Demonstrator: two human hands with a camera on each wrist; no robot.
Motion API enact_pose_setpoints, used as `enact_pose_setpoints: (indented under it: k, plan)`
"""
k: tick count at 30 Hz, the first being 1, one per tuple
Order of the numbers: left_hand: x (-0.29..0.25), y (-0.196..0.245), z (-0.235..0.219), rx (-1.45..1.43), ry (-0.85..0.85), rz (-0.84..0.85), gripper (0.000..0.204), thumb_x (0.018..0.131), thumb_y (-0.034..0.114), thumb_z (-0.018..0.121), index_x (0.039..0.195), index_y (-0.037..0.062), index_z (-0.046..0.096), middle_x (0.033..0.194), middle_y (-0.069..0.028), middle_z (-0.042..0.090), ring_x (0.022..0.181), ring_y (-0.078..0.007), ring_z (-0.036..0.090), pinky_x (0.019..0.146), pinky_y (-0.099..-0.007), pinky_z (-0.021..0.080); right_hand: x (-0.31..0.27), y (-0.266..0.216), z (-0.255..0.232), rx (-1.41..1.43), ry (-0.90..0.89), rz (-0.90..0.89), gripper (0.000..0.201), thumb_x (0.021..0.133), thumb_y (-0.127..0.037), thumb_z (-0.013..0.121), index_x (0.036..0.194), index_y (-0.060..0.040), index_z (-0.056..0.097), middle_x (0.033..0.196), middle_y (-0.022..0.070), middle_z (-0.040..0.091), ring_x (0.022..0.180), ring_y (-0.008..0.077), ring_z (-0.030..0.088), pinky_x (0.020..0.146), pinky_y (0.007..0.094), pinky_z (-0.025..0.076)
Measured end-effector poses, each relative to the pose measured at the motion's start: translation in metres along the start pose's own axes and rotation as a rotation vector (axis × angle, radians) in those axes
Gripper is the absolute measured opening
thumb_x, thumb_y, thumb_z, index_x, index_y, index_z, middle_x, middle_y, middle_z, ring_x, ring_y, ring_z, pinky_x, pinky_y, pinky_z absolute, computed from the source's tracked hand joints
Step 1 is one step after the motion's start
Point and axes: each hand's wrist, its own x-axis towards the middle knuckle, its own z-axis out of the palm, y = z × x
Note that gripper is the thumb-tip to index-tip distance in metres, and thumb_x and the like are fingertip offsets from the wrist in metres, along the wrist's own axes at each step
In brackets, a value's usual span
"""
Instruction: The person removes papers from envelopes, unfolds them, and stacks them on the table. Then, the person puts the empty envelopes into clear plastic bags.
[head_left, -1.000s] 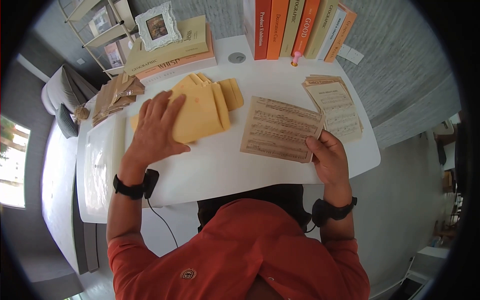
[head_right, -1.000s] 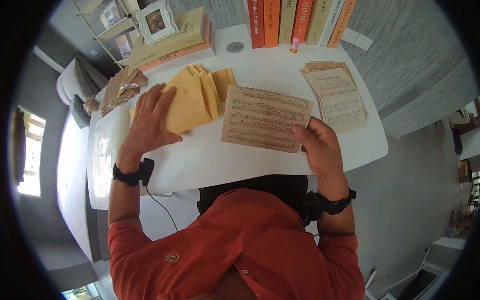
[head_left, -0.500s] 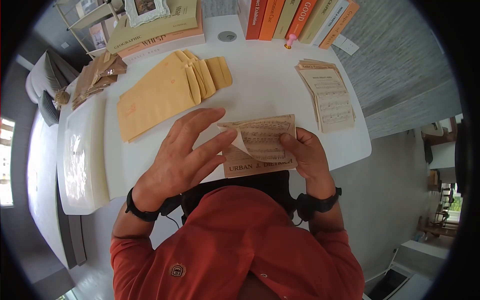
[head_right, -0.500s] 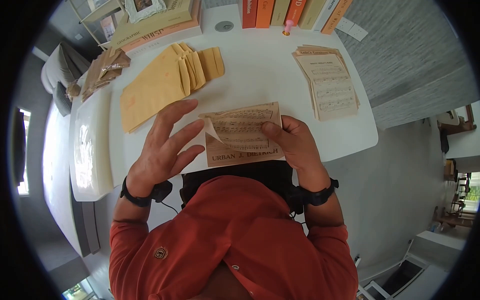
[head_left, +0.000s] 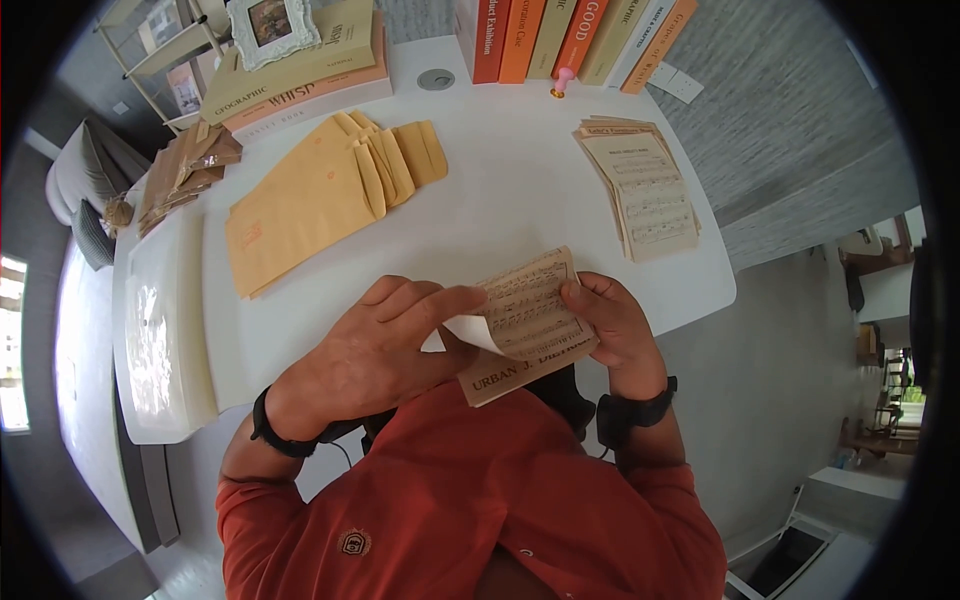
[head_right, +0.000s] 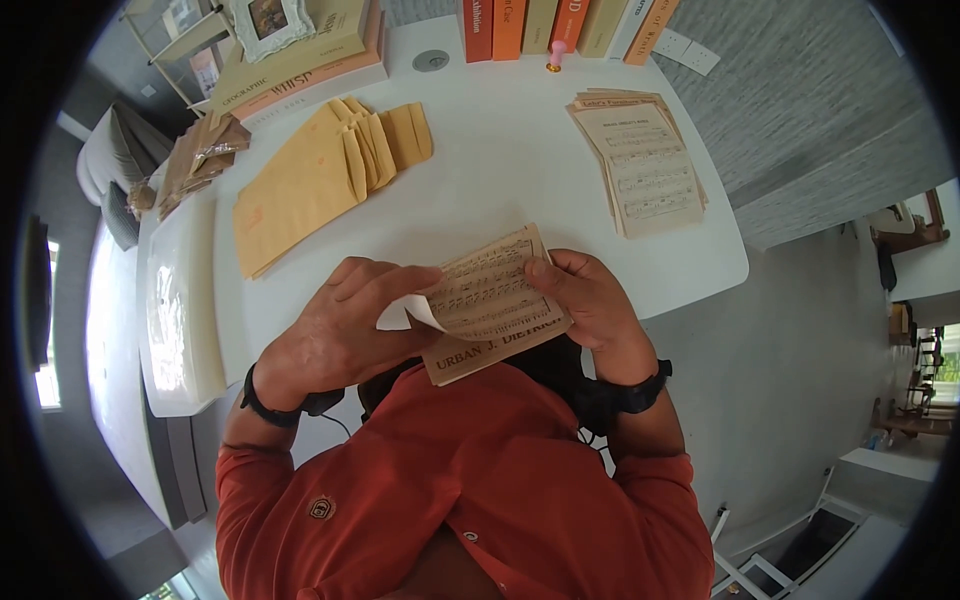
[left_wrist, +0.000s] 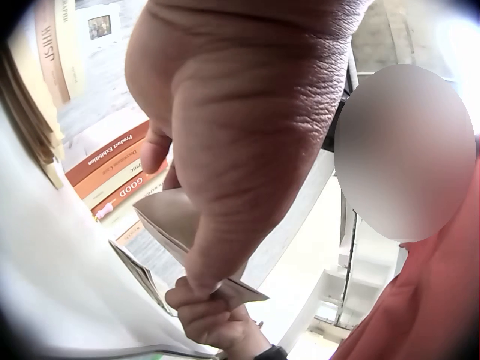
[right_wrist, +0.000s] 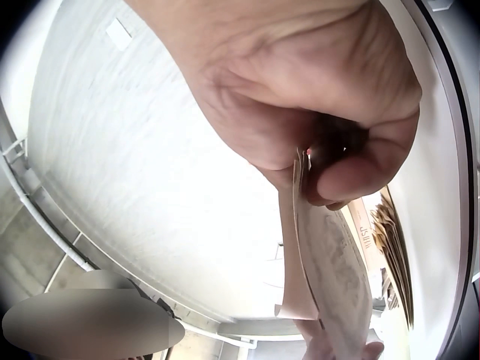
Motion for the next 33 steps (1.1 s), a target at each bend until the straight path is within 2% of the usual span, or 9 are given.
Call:
enact_pose_setpoints:
  k: [5, 11, 14, 17, 21, 24, 27, 31, 33]
  plan:
    - [-0.002, -0.008, 0.019, -0.046, 0.158, 0.029, 0.02, 0.07, 0.012, 0.08, 0.089, 0.0092, 0.075, 0.109, -0.0072, 0.067, 0.095, -0.0254, 0.065, 0.084, -0.0367, 0.052, -0.001, -0.002, -0.001, 0.054, 0.031, -0.04, 0.035, 0.101, -0.025, 0.064, 0.115, 0.0073, 0.064, 0.104, 0.014, 0.072, 0.09, 0.0185, 0.071, 0.079, 0.0324, 0.06]
    - [-0.016, -0.017, 0.027, -0.558, 0.312, -0.339, 0.015, 0.078, 0.003, 0.083, 0.089, 0.0054, 0.074, 0.098, -0.0062, 0.066, 0.081, -0.0177, 0.063, 0.071, -0.0282, 0.05, 0.0, 0.0, -0.005, 0.21, -0.147, -0.138, 0.03, 0.101, -0.031, 0.064, 0.096, -0.0019, 0.062, 0.096, 0.0096, 0.069, 0.078, 0.0148, 0.067, 0.064, 0.0298, 0.056]
    - [-0.021, -0.023, 0.036, -0.745, 0.353, -0.36, 0.011, 0.083, 0.002, 0.081, 0.09, 0.0035, 0.073, 0.097, -0.0046, 0.065, 0.08, -0.0131, 0.06, 0.07, -0.0266, 0.048, -0.002, 0.007, -0.002, -0.255, 0.045, -0.27, 0.031, 0.1, -0.034, 0.066, 0.089, -0.0051, 0.059, 0.091, 0.0062, 0.067, 0.072, 0.0125, 0.063, 0.062, 0.0287, 0.053]
    - [-0.022, -0.022, 0.046, -1.136, 0.511, -0.44, 0.012, 0.087, 0.004, 0.079, 0.096, 0.0024, 0.071, 0.098, -0.0028, 0.065, 0.079, -0.0103, 0.06, 0.066, -0.0256, 0.049, 0.003, 0.008, -0.011, 0.003, -0.156, -0.259, 0.028, 0.1, -0.03, 0.066, 0.088, -0.0062, 0.058, 0.087, 0.0042, 0.065, 0.072, 0.0115, 0.062, 0.064, 0.0289, 0.053]
    - [-0.02, -0.035, 0.049, -1.29, 0.642, -0.597, 0.03, 0.095, 0.006, 0.068, 0.124, 0.0032, 0.06, 0.096, -0.0012, 0.065, 0.076, -0.008, 0.06, 0.059, -0.0229, 0.048, 0.001, 0.012, -0.019, 0.089, -0.262, -0.323, 0.008, 0.097, -0.01, 0.061, 0.099, -0.0026, 0.059, 0.094, 0.0069, 0.066, 0.082, 0.0116, 0.064, 0.07, 0.0298, 0.054]
    - [-0.007, -0.03, 0.047, -1.337, 0.634, -0.726, 0.05, 0.099, 0.003, 0.059, 0.146, 0.0055, 0.042, 0.094, -0.0028, 0.067, 0.07, -0.0072, 0.06, 0.054, -0.0222, 0.044, -0.014, -0.009, 0.025, 0.133, 0.055, -0.384, 0.026, 0.09, 0.004, 0.052, 0.115, 0.0013, 0.06, 0.106, 0.0103, 0.065, 0.088, 0.0156, 0.065, 0.076, 0.03, 0.054]
    - [-0.005, -0.036, 0.059, -1.473, 0.596, -0.698, 0.048, 0.099, 0.002, 0.057, 0.145, 0.0044, 0.044, 0.1, -0.0046, 0.067, 0.076, -0.0084, 0.062, 0.058, -0.0226, 0.048, -0.019, -0.008, 0.01, -0.104, -0.177, -0.562, 0.045, 0.086, 0.009, 0.047, 0.13, 0.0025, 0.055, 0.116, 0.0133, 0.062, 0.095, 0.0207, 0.065, 0.084, 0.0323, 0.054]
    - [0.011, -0.026, 0.065, -1.674, 0.507, -0.849, 0.036, 0.098, 0.0, 0.06, 0.133, 0.0024, 0.057, 0.097, -0.0019, 0.066, 0.079, -0.0089, 0.066, 0.068, -0.0239, 0.056, -0.023, -0.017, 0.005, -0.943, 0.109, -0.956, 0.033, 0.088, 0.005, 0.062, 0.121, 0.0001, 0.063, 0.12, 0.0142, 0.06, 0.11, 0.023, 0.06, 0.097, 0.0368, 0.047]
    - [0.025, 0.001, 0.059, -1.641, 0.63, -0.902, 0.031, 0.096, -0.004, 0.061, 0.126, -0.0004, 0.061, 0.101, -0.0069, 0.069, 0.085, -0.0133, 0.068, 0.075, -0.0276, 0.056, -0.024, -0.025, 0.008, -0.814, 0.062, -0.939, 0.025, 0.088, -0.003, 0.073, 0.112, -0.0008, 0.065, 0.12, 0.0133, 0.06, 0.109, 0.0225, 0.059, 0.104, 0.0361, 0.041]
